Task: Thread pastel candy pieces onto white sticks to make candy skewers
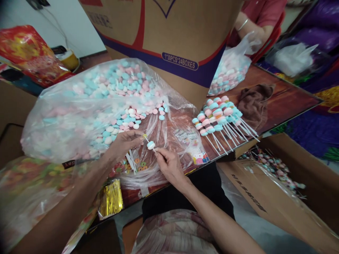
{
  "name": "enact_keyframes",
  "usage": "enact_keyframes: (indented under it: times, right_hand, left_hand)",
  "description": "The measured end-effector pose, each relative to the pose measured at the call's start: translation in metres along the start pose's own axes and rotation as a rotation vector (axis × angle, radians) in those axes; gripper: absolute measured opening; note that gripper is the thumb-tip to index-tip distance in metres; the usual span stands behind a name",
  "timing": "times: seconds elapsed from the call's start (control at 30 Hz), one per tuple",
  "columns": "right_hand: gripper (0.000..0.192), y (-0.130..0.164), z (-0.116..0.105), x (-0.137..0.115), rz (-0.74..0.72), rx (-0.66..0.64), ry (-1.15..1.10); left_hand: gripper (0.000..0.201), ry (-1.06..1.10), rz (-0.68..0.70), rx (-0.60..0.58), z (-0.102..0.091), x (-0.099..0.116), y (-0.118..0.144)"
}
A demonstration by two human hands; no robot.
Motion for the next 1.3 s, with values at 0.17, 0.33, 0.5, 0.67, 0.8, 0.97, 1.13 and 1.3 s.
enact_keyframes:
  times: [0.17,0.33,0.5,0.67,0.8,0.97,1.13,1.3]
  right_hand:
    - [0.034,0.001,-0.003,0.001,0.003,0.042,-0.004]
    - [0.035,0.002,-0.003,0.002,0.018,0.061,-0.058]
    - [0.033,0.001,-0.001,-0.002,0.007,0.029,-0.033]
    - [0.032,0.000,-0.001,0.000,0.004,0.036,0.014]
    - [0.031,0.000,-0.001,0.000,-0.006,0.050,0.046]
    - [0.026,-0.001,-0.001,-0.005,-0.017,0.017,0.054]
    - [0.025,0.001,-0.002,-0.009,-0.022,0.006,0.067]
    - [0.026,0.002,-0.002,-0.010,-0.066,0.027,0.095]
  left_hand:
    - [0.044,0.053,-0.014,0.000,0.003,0.002,0.002]
    - [0.039,0.193,-0.031,0.078,0.000,-0.007,0.001]
    - [0.039,0.177,-0.028,0.110,0.001,-0.007,0.001]
    - [0.044,0.158,-0.041,0.082,0.008,-0.003,0.004]
    - [0.048,0.150,-0.045,0.106,0.005,-0.001,0.006]
    - [0.061,0.279,-0.118,0.040,0.013,-0.008,0.005]
    - [0.059,0.259,-0.191,-0.060,0.029,-0.010,0.011]
    - [0.054,0.186,-0.149,-0.100,0.024,-0.004,0.012]
Point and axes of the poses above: each hand's wrist, its own y-axis away from the middle knuckle, its own z-axis out of the palm, x = y × z, the point moved 8 cm from there along -y, towards the middle knuckle, and after that the axes turned 6 degrees about -x, right-handed, at the moved point
